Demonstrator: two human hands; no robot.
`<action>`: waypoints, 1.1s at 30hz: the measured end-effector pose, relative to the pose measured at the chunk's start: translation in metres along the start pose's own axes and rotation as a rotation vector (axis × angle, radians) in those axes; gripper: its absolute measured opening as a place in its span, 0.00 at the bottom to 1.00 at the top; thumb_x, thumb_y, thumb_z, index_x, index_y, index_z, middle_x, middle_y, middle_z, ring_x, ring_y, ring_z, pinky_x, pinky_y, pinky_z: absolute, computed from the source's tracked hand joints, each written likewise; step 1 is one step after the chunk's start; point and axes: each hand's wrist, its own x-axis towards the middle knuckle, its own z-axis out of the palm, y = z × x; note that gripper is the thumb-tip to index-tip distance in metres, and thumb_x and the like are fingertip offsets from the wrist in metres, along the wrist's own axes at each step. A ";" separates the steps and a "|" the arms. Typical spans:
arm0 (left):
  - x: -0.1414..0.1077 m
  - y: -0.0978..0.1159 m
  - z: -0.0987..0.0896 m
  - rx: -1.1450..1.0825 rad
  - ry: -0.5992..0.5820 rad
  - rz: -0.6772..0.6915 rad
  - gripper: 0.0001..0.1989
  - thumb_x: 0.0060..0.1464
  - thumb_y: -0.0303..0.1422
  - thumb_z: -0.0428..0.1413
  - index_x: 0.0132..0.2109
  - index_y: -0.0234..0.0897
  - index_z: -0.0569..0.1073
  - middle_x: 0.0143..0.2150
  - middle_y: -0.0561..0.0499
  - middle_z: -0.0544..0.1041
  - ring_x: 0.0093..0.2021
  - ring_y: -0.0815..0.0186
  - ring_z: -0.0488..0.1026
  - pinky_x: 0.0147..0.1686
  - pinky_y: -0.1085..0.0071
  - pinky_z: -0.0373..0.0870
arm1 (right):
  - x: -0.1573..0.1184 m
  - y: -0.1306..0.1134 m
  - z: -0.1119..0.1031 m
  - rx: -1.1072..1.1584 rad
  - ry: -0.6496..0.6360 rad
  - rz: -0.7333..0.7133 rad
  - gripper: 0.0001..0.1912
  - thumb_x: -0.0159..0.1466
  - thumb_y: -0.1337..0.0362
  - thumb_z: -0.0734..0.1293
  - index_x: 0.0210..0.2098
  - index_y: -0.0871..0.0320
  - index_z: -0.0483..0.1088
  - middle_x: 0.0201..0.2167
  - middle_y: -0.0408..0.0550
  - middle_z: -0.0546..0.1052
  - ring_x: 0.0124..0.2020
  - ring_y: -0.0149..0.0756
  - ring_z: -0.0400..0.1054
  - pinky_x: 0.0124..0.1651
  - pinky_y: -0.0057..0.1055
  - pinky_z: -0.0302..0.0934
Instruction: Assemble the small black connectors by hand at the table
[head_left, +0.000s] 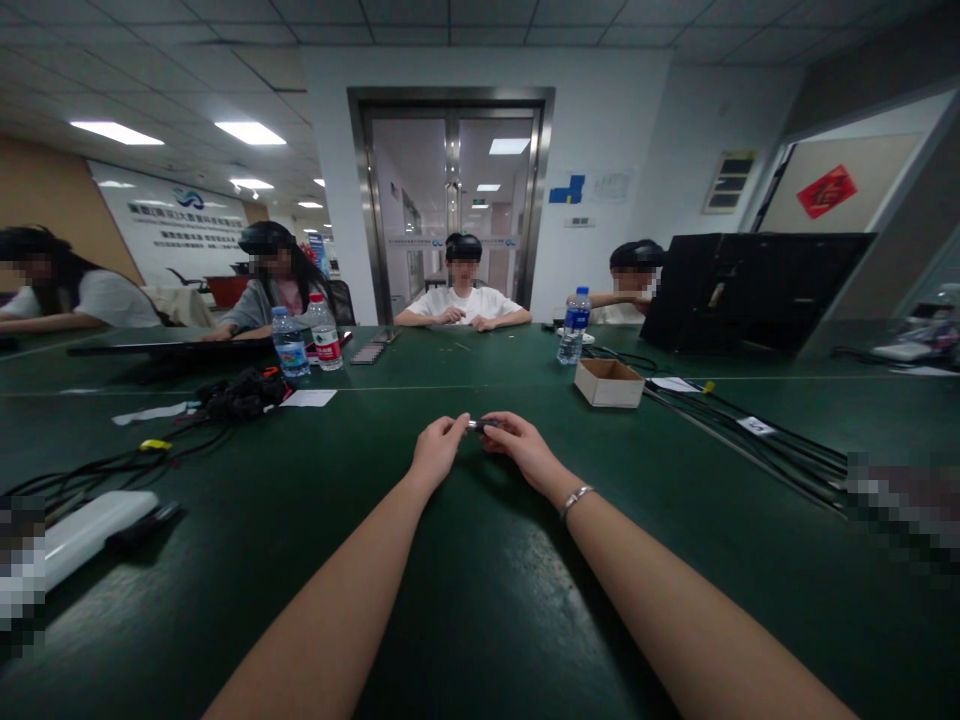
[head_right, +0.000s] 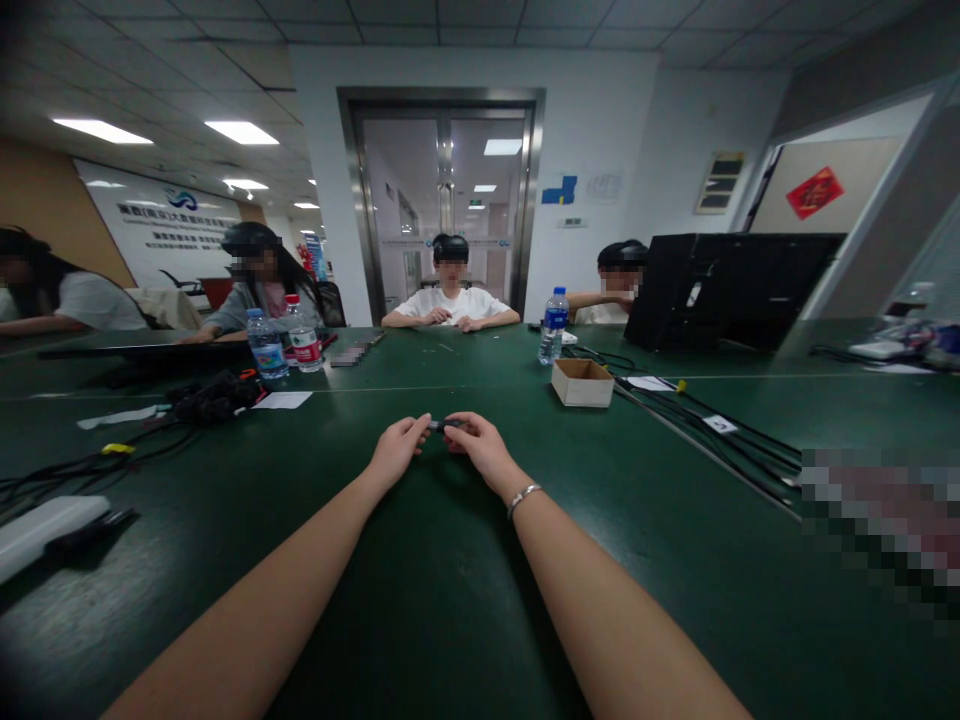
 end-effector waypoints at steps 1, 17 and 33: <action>0.000 0.000 0.000 -0.002 -0.006 0.014 0.20 0.50 0.51 0.53 0.29 0.37 0.73 0.28 0.50 0.74 0.31 0.64 0.70 0.29 0.70 0.64 | 0.000 0.000 0.000 -0.001 0.000 0.001 0.20 0.47 0.58 0.74 0.38 0.58 0.72 0.27 0.43 0.74 0.32 0.32 0.70 0.40 0.33 0.66; 0.000 0.005 -0.002 0.091 0.017 0.058 0.23 0.50 0.53 0.51 0.26 0.36 0.73 0.29 0.49 0.72 0.33 0.64 0.68 0.34 0.69 0.64 | -0.001 -0.001 0.000 -0.010 -0.007 0.008 0.19 0.49 0.57 0.73 0.39 0.58 0.73 0.28 0.44 0.75 0.31 0.31 0.69 0.39 0.32 0.65; 0.003 0.008 -0.005 -0.048 -0.043 -0.050 0.21 0.51 0.50 0.51 0.31 0.35 0.74 0.35 0.46 0.75 0.39 0.60 0.70 0.34 0.69 0.65 | -0.001 -0.003 0.002 -0.026 0.001 0.030 0.18 0.50 0.57 0.73 0.38 0.59 0.72 0.28 0.45 0.75 0.30 0.31 0.69 0.38 0.31 0.65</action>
